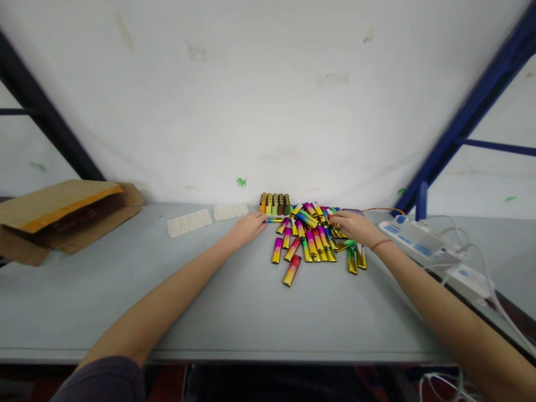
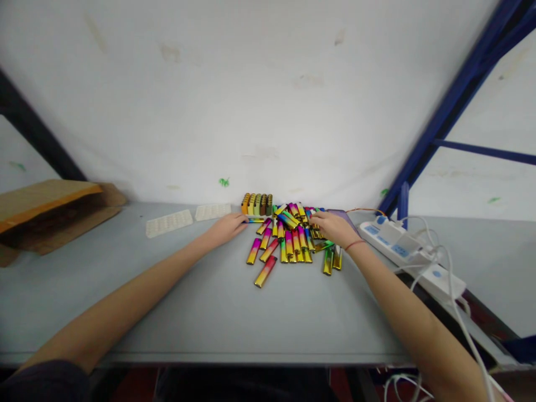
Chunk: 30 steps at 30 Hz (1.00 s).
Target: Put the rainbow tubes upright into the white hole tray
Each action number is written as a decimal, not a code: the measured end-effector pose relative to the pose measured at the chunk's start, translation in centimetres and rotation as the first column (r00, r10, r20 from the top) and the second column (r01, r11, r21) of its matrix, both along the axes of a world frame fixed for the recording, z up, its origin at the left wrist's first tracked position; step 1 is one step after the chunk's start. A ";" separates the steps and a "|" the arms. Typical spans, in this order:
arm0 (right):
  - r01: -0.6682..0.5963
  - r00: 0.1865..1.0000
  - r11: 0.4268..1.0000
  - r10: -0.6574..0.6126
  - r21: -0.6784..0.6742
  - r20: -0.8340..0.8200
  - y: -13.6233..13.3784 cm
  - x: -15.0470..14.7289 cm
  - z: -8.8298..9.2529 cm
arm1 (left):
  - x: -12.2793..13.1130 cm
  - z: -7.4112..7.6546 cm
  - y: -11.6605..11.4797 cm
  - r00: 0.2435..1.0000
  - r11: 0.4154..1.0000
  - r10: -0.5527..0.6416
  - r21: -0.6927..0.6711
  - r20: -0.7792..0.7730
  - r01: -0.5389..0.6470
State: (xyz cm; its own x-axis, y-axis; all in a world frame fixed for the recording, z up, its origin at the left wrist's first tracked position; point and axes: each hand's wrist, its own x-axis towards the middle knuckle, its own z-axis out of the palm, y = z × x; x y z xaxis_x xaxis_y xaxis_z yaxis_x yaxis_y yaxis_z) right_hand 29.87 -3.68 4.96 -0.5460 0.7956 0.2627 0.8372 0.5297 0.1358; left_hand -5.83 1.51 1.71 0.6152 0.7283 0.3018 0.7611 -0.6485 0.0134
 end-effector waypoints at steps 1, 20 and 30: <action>-0.002 1.000 1.000 0.002 -0.010 -0.005 -0.5 0.3 -0.1 | 0.1 0.0 0.1 1.000 1.000 0.013 -0.001 0.011 -0.013; -0.174 0.806 0.983 0.105 -0.064 -0.582 -5.2 -10.3 2.4 | 0.1 3.7 -4.1 0.946 0.962 -0.259 0.146 0.197 0.233; 0.357 0.603 0.929 -0.314 -0.104 -0.733 -3.4 -4.7 1.6 | 2.4 4.4 -7.3 0.938 0.953 -0.301 0.022 0.173 0.301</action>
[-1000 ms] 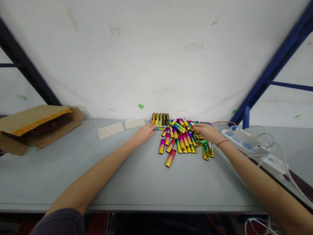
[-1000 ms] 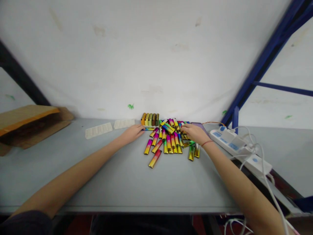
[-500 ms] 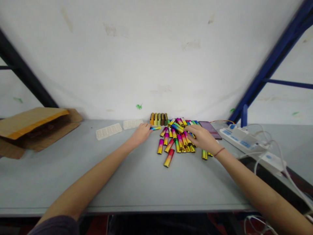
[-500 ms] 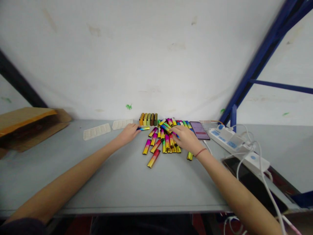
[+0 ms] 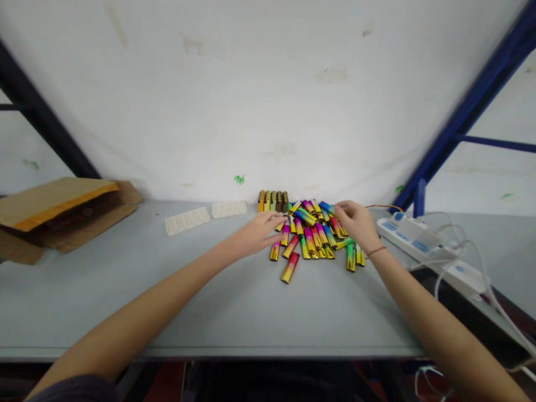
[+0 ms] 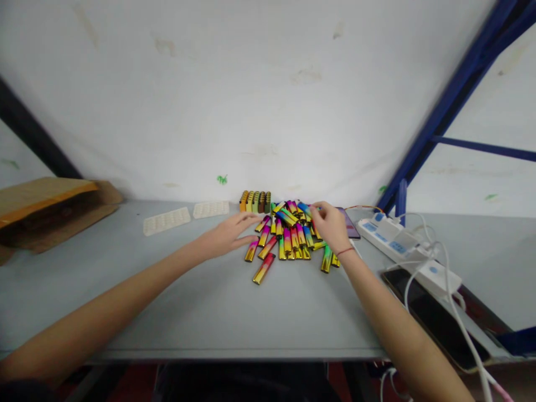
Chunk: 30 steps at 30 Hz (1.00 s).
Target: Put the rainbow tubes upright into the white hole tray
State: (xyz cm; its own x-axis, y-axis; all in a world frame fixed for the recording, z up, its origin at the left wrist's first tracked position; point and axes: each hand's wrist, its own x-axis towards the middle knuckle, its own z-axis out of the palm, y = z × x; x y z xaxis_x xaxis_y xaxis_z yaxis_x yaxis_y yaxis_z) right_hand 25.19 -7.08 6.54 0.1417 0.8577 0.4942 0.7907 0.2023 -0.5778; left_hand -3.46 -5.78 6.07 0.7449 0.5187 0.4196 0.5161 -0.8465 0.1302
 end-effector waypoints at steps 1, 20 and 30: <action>0.109 0.990 0.994 -0.109 0.006 0.085 0.1 1.4 -0.5 | -0.3 -0.7 -0.1 0.998 0.998 -0.028 -0.050 -0.060 0.025; -0.160 0.827 0.985 0.096 0.067 0.554 -0.3 -0.5 -3.5 | 1.3 -3.8 3.8 0.992 0.993 0.112 0.035 -0.065 -0.110; -0.534 0.617 0.838 0.475 -0.110 0.627 -1.3 -7.5 -3.8 | 1.9 -4.7 5.8 0.985 0.997 0.076 0.039 -0.155 -0.071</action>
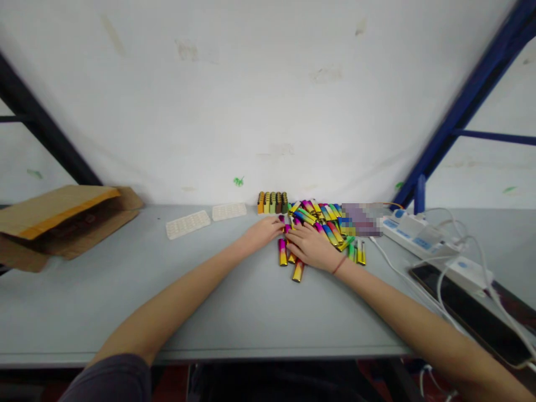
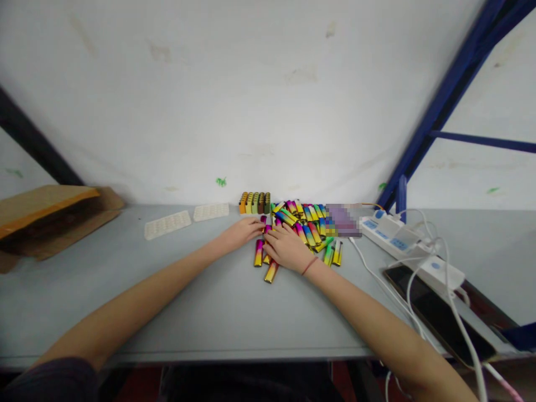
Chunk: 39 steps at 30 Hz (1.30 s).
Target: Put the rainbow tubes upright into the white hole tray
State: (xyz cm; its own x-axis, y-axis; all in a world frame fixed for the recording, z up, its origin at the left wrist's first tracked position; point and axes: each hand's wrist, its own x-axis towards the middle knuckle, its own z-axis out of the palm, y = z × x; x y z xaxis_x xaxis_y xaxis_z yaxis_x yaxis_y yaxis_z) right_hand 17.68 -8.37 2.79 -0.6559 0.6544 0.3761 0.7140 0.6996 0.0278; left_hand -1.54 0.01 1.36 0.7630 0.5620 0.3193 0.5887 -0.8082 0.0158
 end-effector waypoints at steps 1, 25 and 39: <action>0.002 1.000 1.000 -0.002 -0.011 -0.002 0.0 0.0 0.0 | 0.1 0.0 0.0 1.000 1.000 0.005 0.002 0.004 -0.005; -0.013 0.994 0.998 0.006 -0.066 -0.112 -0.3 1.0 -0.4 | -8.8 0.4 2.9 0.813 0.818 0.555 -0.061 -0.178 -0.572; -0.058 0.990 0.994 0.045 -0.091 -0.137 -1.4 -0.2 0.5 | -17.4 2.2 2.6 0.546 0.543 0.754 -0.122 -0.364 -0.831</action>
